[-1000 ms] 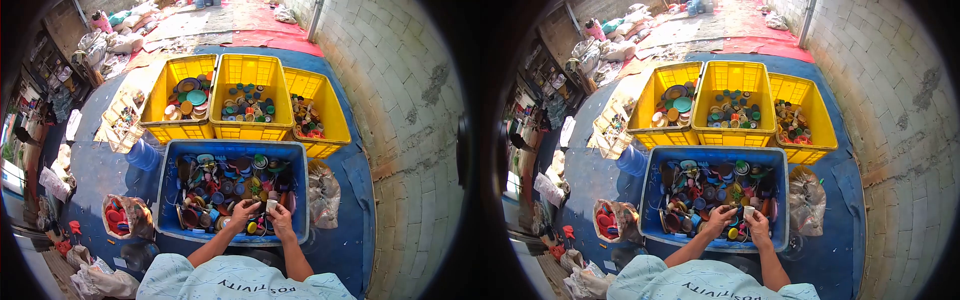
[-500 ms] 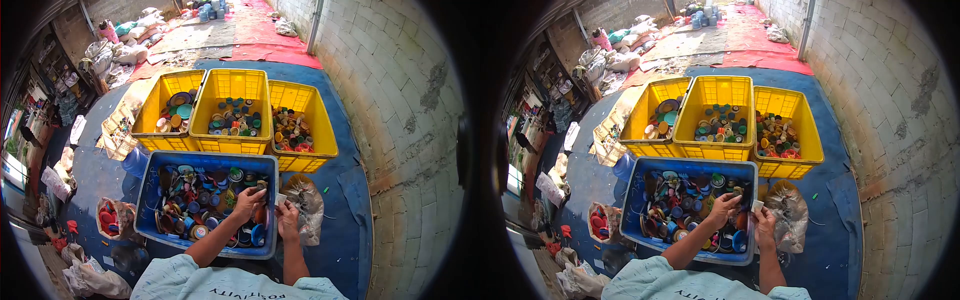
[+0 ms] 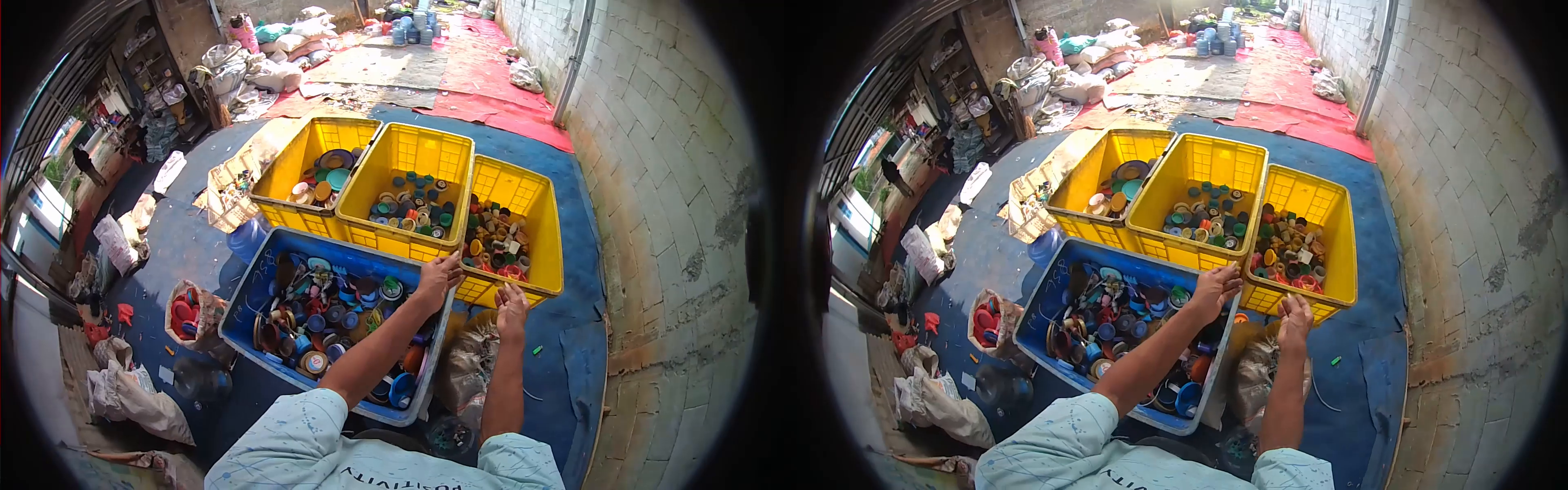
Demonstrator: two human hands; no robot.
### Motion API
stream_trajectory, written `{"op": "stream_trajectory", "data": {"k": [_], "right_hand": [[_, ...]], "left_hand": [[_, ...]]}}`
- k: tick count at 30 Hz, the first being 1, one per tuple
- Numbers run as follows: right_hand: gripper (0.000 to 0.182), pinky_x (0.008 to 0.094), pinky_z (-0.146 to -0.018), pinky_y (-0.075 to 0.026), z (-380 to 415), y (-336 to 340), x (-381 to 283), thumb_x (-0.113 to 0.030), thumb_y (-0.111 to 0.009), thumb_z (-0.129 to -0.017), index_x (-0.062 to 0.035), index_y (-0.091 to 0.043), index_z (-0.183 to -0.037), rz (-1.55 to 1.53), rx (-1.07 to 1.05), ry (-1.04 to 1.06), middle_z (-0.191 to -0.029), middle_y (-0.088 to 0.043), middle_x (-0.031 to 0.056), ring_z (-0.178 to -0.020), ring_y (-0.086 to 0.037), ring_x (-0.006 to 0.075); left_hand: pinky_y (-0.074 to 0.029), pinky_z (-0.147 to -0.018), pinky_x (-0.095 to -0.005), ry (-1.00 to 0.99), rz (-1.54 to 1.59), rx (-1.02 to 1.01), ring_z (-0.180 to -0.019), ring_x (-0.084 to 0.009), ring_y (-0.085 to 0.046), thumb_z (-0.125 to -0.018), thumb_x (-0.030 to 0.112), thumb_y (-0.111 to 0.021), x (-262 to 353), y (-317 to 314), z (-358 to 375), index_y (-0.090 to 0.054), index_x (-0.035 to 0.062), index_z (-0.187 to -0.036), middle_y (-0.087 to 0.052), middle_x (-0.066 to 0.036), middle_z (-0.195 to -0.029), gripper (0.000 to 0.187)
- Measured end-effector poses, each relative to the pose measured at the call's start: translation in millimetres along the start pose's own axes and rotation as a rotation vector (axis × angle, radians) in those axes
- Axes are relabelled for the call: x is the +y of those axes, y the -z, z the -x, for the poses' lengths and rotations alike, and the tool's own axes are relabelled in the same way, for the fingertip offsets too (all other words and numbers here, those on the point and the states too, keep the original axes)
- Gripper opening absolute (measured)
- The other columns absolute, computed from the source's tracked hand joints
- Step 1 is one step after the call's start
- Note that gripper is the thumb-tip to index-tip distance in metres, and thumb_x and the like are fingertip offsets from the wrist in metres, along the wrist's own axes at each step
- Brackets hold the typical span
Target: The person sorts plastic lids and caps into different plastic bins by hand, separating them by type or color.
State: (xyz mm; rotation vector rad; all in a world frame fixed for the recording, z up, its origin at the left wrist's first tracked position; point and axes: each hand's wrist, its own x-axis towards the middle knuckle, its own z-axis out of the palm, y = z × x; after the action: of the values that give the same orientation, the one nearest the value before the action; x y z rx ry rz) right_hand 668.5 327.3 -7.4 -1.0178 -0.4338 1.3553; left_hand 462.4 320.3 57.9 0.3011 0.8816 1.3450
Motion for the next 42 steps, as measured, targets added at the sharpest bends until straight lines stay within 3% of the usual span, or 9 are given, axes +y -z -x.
{"op": "stream_trajectory", "data": {"k": [6,9,12,17,24,28,29,36,42], "right_hand": [[0.031,0.0262,-0.07,-0.047,95,31,57,-0.01,-0.064,-0.088,-0.0043,-0.049,-0.114,0.143,0.086,-0.137,-0.092,-0.055,0.0039,-0.081,-0.056,0.0121],[0.028,0.027,-0.071,-0.046,133,19,72,-0.009,-0.063,-0.087,-0.0033,-0.052,-0.112,0.351,0.082,-0.085,-0.092,-0.056,0.0034,-0.079,-0.055,0.012],[0.026,0.0288,-0.075,-0.047,138,10,107,-0.009,-0.064,-0.087,-0.0012,-0.054,-0.109,0.595,-0.039,0.236,-0.095,-0.058,0.0045,-0.081,-0.055,0.0144],[0.022,0.0297,-0.083,-0.047,181,-74,113,-0.004,-0.062,-0.086,0.0008,-0.059,-0.107,0.886,-0.183,0.401,-0.098,-0.062,0.0091,-0.09,-0.059,0.0172],[0.021,0.0282,-0.077,-0.049,234,-165,161,-0.006,-0.063,-0.086,0.0005,-0.061,-0.106,0.909,-0.216,0.102,-0.093,-0.064,0.0077,-0.085,-0.061,0.015],[0.025,0.0295,-0.079,-0.05,235,-165,210,-0.008,-0.066,-0.083,0.0009,-0.062,-0.106,1.092,-0.273,0.196,-0.095,-0.066,0.0101,-0.087,-0.064,0.0181],[0.026,0.0308,-0.079,-0.05,237,-167,216,-0.009,-0.067,-0.082,0.0006,-0.062,-0.106,1.129,-0.282,0.202,-0.094,-0.067,0.0117,-0.087,-0.065,0.0197],[0.033,0.0329,-0.081,-0.051,245,-174,244,-0.015,-0.069,-0.08,0.0004,-0.062,-0.109,1.311,-0.375,0.024,-0.099,-0.068,0.0145,-0.089,-0.066,0.0221],[0.037,0.0387,-0.079,-0.05,220,-165,301,-0.016,-0.071,-0.077,0.0017,-0.06,-0.107,1.502,-0.65,0.07,-0.094,-0.065,0.0195,-0.086,-0.064,0.0324]], "left_hand": [[-0.049,-0.057,-0.0235,-0.057,0.004,0.212,-0.058,-0.0099,-0.057,-0.087,0.029,-0.07,7,117,76,-0.058,0.009,-0.075,-0.059,0.002,-0.069,0.026],[-0.052,-0.061,-0.0268,-0.01,-0.053,0.276,-0.059,-0.0108,-0.057,-0.085,0.031,-0.072,22,164,116,-0.058,0.0099,-0.076,-0.06,0.001,-0.071,0.027],[-0.051,-0.061,-0.0264,0.004,-0.008,0.317,-0.058,-0.0105,-0.057,-0.084,0.03,-0.073,31,201,137,-0.057,0.0103,-0.075,-0.059,0.001,-0.07,0.027],[-0.05,-0.058,-0.0232,0.021,0.006,0.396,-0.061,-0.0088,-0.059,-0.081,0.024,-0.076,47,253,159,-0.058,0.0089,-0.081,-0.062,0.0,-0.074,0.024],[-0.049,-0.056,-0.0236,0.1,-0.014,0.361,-0.062,-0.0087,-0.058,-0.081,0.027,-0.077,71,339,143,-0.06,0.007,-0.082,-0.062,0.0,-0.075,0.026],[-0.044,-0.055,-0.0269,0.084,0.002,0.446,-0.062,-0.0106,-0.056,-0.087,0.04,-0.067,104,375,145,-0.064,0.0114,-0.073,-0.061,0.0,-0.071,0.032],[-0.048,-0.064,-0.0339,0.082,0.011,0.44,-0.065,-0.0141,-0.058,-0.088,0.041,-0.066,109,389,143,-0.062,0.0119,-0.075,-0.06,0.0,-0.068,0.032],[-0.046,-0.052,-0.0281,0.087,0.087,0.575,-0.058,-0.0112,-0.057,-0.092,0.027,-0.062,133,453,139,-0.062,0.0114,-0.086,-0.063,0.001,-0.074,0.017],[-0.048,-0.066,-0.0292,0.044,0.105,0.513,-0.071,-0.0116,-0.061,-0.093,0.021,-0.059,157,455,166,-0.063,0.0131,-0.095,-0.066,0.0,-0.081,0.009]]}}
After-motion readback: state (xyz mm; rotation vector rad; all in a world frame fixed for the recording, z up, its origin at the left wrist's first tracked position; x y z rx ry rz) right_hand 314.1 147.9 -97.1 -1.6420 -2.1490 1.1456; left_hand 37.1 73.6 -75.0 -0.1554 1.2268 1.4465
